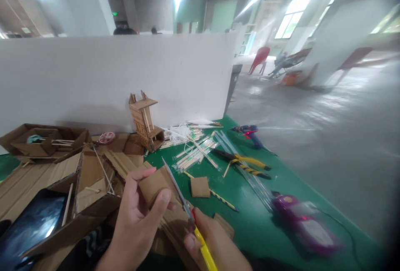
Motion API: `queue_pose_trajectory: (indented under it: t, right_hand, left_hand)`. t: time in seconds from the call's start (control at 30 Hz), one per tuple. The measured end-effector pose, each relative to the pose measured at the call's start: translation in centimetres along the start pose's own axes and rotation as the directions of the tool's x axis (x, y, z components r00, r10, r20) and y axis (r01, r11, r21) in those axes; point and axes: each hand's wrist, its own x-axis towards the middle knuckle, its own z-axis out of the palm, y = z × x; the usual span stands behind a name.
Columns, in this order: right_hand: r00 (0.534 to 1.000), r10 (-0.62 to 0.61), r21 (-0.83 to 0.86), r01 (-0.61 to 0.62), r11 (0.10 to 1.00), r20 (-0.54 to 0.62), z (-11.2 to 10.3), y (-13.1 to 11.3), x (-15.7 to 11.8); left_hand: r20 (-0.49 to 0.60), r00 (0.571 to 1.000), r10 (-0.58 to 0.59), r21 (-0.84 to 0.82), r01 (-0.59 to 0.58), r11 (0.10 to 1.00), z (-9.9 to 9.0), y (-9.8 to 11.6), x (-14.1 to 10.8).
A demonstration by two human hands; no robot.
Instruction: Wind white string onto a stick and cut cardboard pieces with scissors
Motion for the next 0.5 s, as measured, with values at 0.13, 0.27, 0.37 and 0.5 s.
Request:
queue_pose_trajectory:
  t: [0.13, 0.27, 0.37, 0.5]
  right_hand:
    - [1.000, 0.014, -0.041, -0.014, 0.999, -0.001, 0.0, -0.1, 0.2]
    - [1.000, -0.016, -0.073, 0.017, 0.997, 0.025, -0.6, -0.8, 0.4]
    - [0.996, -0.086, -0.076, 0.087, 0.993, 0.013, -0.8, -1.2, -0.1]
    - [0.988, -0.059, -0.120, 0.042, 0.992, -0.142, -0.7, -1.4, -1.1]
  left_hand:
    - [-0.039, 0.999, -0.015, 0.003, 0.015, 1.000, 0.8, 0.9, -0.5]
    - [-0.034, 0.999, -0.009, 0.011, 0.010, 1.000, 1.0, 1.1, -0.7]
    - [-0.038, 0.999, -0.012, 0.005, 0.012, 1.000, 0.9, 0.9, -0.6]
    - [-0.029, 0.999, -0.030, -0.001, 0.030, 1.000, 1.1, 0.6, -0.6]
